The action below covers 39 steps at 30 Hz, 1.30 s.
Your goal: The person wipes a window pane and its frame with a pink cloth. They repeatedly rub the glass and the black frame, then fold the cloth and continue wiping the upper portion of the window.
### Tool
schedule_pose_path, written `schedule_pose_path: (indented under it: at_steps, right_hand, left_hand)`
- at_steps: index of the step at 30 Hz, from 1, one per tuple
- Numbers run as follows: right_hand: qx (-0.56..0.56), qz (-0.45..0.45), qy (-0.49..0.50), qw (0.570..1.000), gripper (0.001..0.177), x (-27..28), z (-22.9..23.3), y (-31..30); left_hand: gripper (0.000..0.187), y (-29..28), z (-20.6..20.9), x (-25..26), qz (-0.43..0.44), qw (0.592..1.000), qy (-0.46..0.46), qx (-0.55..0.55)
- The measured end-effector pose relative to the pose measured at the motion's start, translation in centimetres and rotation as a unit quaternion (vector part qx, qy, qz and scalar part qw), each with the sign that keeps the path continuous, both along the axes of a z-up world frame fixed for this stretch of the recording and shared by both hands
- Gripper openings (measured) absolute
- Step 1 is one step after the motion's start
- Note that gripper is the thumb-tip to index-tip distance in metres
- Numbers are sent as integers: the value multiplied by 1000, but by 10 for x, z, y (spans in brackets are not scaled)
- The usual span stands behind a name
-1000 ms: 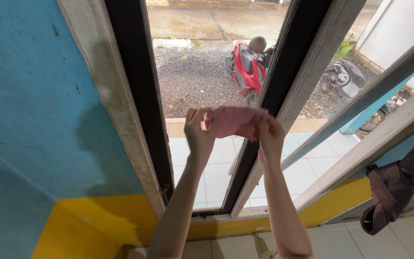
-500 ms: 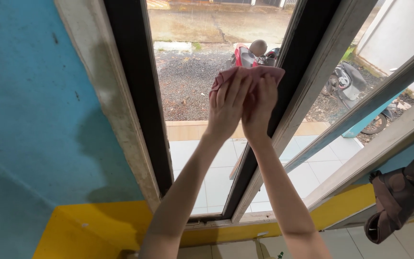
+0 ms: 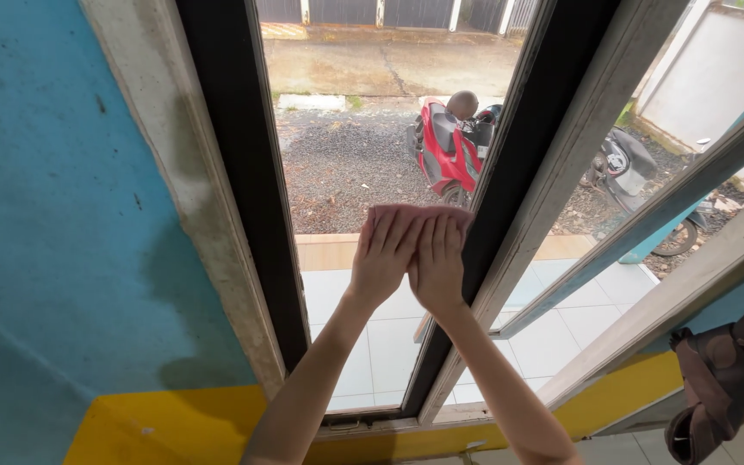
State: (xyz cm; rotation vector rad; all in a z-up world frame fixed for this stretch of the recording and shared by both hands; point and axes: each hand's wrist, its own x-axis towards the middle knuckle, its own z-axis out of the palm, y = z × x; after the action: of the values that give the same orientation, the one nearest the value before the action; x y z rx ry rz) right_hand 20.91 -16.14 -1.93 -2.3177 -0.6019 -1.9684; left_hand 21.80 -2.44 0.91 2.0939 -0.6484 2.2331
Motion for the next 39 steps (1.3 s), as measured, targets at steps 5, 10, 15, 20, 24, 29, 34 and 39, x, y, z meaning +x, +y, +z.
schedule_pose_path:
  at_steps: [5,10,15,20,24,29,34,39]
  right_hand:
    - [-33,5,-53,998,62,4,96,-6]
    - [-9,19,-52,998,60,-2,170,1]
    - [-7,85,-7,996,58,-2,124,-4]
    - [1,83,57,995,58,4,-15,-11]
    - [-21,69,51,996,60,-1,29,-13]
    - [-47,55,-6,997,61,-17,167,-4]
    - [-41,46,-7,998,62,-4,151,2]
    - [-30,90,29,995,61,6,49,19]
  left_hand:
    - [48,-10,95,-7,-45,997,-64,-28]
    - [50,-17,166,-14,-11,996,-68,-57]
    - [47,-10,127,-20,-68,996,-26,-44]
    - [50,-1,7,-9,-52,998,18,7]
    - [48,-1,35,-5,-47,999,6,24]
    - [47,-7,155,-12,-39,998,-37,-14]
    - [48,3,155,-19,-43,997,-65,-10]
    - [45,26,54,-18,-40,999,-24,-4]
